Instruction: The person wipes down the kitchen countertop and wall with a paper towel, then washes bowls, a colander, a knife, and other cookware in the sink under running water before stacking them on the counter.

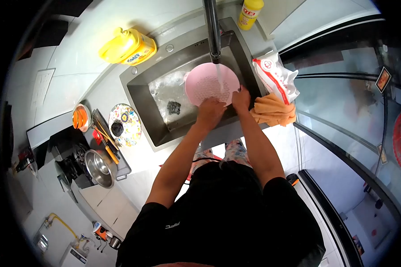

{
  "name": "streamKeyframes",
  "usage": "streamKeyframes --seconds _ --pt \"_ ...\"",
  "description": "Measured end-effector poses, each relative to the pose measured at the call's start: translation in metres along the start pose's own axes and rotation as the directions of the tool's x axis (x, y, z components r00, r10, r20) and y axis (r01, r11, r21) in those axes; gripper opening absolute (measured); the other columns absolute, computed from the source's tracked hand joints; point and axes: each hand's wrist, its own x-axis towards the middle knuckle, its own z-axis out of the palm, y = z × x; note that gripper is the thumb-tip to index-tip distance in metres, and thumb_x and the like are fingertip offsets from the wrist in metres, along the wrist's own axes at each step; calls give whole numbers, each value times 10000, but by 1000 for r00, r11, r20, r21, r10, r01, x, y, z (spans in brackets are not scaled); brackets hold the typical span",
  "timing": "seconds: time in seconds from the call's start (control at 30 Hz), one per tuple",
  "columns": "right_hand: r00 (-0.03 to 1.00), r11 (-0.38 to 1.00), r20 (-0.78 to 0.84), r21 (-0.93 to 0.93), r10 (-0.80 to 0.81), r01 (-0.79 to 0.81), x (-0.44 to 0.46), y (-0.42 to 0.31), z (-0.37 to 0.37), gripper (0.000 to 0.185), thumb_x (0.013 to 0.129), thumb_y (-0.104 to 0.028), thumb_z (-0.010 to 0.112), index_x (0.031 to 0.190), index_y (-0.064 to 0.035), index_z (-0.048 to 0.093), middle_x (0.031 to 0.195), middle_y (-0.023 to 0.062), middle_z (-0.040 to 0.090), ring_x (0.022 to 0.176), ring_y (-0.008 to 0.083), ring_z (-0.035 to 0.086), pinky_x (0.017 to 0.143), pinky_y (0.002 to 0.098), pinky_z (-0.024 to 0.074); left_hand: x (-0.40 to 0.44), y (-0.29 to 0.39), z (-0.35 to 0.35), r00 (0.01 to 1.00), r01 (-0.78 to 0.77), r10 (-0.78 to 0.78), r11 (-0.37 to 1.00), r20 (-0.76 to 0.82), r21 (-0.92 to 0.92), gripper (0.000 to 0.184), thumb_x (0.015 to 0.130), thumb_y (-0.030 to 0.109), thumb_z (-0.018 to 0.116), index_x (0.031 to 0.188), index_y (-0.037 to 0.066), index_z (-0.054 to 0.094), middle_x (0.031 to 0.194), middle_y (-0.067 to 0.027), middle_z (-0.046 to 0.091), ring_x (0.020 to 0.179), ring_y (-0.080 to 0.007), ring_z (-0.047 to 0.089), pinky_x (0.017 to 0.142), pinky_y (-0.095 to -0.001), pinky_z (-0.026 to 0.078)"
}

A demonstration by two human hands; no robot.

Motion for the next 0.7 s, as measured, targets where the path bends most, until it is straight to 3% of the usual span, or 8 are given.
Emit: streamKeyframes --seconds 0.1,0.17,0.2,0.23,0.27,0.47,0.57,0.7 --pt "994 998 -90 40 55 -51 0 2 2 395 819 -138 580 1191 -15 633 1143 237 674 1090 408 635 947 433 487 -9 -13 -25 888 -21 -6 998 -460 -54 327 800 164 682 1119 96 667 997 -167 659 814 -335 653 818 -451 523" --pt "999 1000 -43 -18 4 -5 -4 0 1 407 812 -126 569 1197 -10 633 1123 239 681 1060 403 650 923 436 500 -18 -21 -25 645 473 -365 881 -671 -24 444 821 184 716 1239 102 588 1084 -153 631 865 -294 655 753 -422 543" --pt "999 1000 -36 -22 -8 7 -2 1 3 407 812 -126 569 1197 -10 633 1123 239 681 1060 403 650 923 436 500 -22 -29 -13 636 481 -369 876 -678 -25 444 821 184 716 1239 102 588 1084 -153 631 865 -294 655 753 -422 543" --pt "997 991 73 122 37 -45 -1 3 5 409 813 -128 564 1194 3 630 1117 247 680 1047 410 653 912 436 503 -27 -39 -2 577 456 -742 638 -340 -620 475 854 199 697 1290 123 524 1113 -132 624 881 -273 661 704 -408 551" --pt "980 960 191 256 63 -111 0 3 8 410 814 -130 559 1191 16 627 1111 255 679 1034 417 656 901 437 506 -32 -47 3 561 368 -814 82 151 -926 509 886 213 678 1341 144 460 1142 -111 617 898 -251 668 654 -395 559" --pt "970 974 131 -74 -206 216 -15 8 15 293 853 -180 592 1034 40 661 923 147 703 821 236 681 725 383 530 -25 -29 -37 490 327 -751 -313 443 -892 510 915 151 570 1362 222 336 1158 -99 590 844 -209 681 587 -373 575" --pt "898 905 440 382 2 -190 -6 1 -5 314 890 -272 646 985 28 658 856 101 682 693 157 630 581 332 482 -30 -31 -47 500 361 -780 -209 377 -909 617 901 71 523 1448 169 255 1208 -129 583 894 -251 688 627 -410 590" --pt "934 875 357 451 5 -177 4 6 4 374 892 -339 684 1003 18 665 787 69 658 588 106 563 481 293 404 -35 -58 3 528 257 -849 192 -29 -947 748 861 -6 534 1517 76 185 1326 -188 527 1056 -338 653 751 -453 593"
